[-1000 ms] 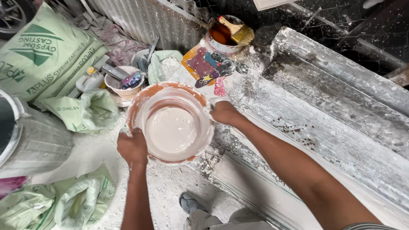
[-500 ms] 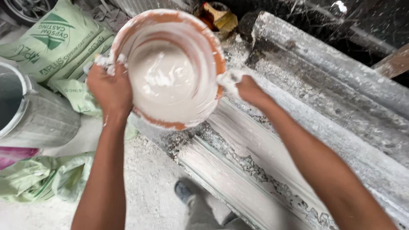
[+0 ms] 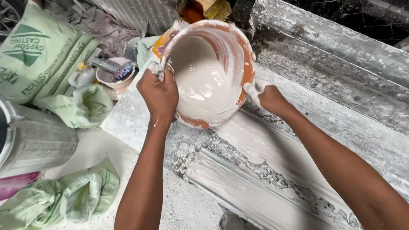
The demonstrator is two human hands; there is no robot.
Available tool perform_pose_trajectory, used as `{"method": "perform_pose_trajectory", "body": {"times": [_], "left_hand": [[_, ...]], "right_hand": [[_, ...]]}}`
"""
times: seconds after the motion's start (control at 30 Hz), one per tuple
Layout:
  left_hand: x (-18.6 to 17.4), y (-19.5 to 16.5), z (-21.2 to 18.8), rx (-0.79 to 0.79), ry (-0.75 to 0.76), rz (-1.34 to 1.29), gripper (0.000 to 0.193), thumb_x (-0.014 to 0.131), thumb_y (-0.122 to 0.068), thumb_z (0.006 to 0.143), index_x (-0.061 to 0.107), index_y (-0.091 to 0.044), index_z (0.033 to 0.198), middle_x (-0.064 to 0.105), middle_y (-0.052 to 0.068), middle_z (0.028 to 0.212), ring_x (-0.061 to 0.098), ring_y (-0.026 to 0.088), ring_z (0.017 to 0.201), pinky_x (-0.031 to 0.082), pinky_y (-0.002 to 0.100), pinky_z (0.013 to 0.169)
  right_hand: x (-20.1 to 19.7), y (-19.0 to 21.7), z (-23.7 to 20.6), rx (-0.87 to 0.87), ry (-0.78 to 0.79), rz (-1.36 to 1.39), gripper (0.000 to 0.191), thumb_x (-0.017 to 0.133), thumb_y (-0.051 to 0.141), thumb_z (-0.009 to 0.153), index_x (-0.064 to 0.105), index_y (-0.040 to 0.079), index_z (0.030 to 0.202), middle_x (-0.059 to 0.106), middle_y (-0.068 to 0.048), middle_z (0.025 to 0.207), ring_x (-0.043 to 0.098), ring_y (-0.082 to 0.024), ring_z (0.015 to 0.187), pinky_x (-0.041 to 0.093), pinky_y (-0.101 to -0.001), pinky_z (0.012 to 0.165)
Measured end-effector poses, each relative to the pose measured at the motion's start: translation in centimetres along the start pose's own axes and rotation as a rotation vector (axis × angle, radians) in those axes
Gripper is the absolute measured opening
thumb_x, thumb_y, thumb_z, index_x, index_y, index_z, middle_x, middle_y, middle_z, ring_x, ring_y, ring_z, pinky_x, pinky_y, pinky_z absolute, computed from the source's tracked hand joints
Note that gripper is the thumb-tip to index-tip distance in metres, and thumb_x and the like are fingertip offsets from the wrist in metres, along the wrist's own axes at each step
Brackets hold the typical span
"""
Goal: The person spreads white plaster paste by hand along the recessed channels of long decorative moldings laid on a workbench, working section by section along their length. They then mix more plaster paste in a bowl with their hand and scoop it out.
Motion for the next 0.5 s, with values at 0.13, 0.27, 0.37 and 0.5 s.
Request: {"method": "perform_pose_trajectory", "body": {"times": [0.13, 0.27, 0.37, 0.5], "left_hand": [[1.0, 1.6, -0.4, 0.074, 0.050, 0.021, 0.004, 0.068, 0.002, 0.094, 0.068, 0.003, 0.097, 0.070, 0.015, 0.084, 0.071, 0.028, 0.073, 0.054, 0.038, 0.069], [1.1, 2.4, -0.4, 0.103, 0.063, 0.039, 0.003, 0.069, 0.004, 0.093, 0.067, 0.003, 0.094, 0.067, 0.015, 0.082, 0.069, 0.030, 0.071, 0.052, 0.038, 0.066], [1.1, 2.4, -0.5, 0.138, 0.061, 0.017, 0.004, 0.069, 0.005, 0.093, 0.067, 0.004, 0.097, 0.067, 0.016, 0.084, 0.069, 0.030, 0.071, 0.051, 0.038, 0.066], [1.0, 2.5, -1.0, 0.147, 0.067, 0.024, 0.006, 0.069, 0.007, 0.094, 0.067, 0.004, 0.099, 0.067, 0.016, 0.083, 0.068, 0.028, 0.069, 0.051, 0.036, 0.063]], "right_hand": [[1.1, -2.1, 1.6, 0.074, 0.015, -0.082, 0.043, 0.057, 0.046, 0.103, 0.067, 0.005, 0.104, 0.066, -0.006, 0.079, 0.058, -0.014, 0.070, 0.049, -0.0330, 0.067], [2.0, -2.4, 2.6, 0.066, 0.041, -0.061, 0.040, 0.060, 0.045, 0.101, 0.067, 0.006, 0.096, 0.068, -0.003, 0.077, 0.060, -0.011, 0.069, 0.051, -0.0307, 0.067], [2.4, -2.5, 3.0, 0.081, 0.059, -0.103, 0.039, 0.060, 0.045, 0.101, 0.066, 0.007, 0.094, 0.069, -0.002, 0.078, 0.061, -0.010, 0.070, 0.050, -0.0300, 0.068], [2.8, -2.4, 3.1, 0.070, 0.083, -0.071, 0.040, 0.060, 0.044, 0.101, 0.067, 0.005, 0.093, 0.070, -0.004, 0.078, 0.061, -0.011, 0.071, 0.051, -0.0308, 0.070]]}}
Point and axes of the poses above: each hand's wrist, its own z-axis towards the middle knuckle, its own x-axis out of the palm, y = z × x, the point moved 6 cm from there along z, towards the middle knuckle
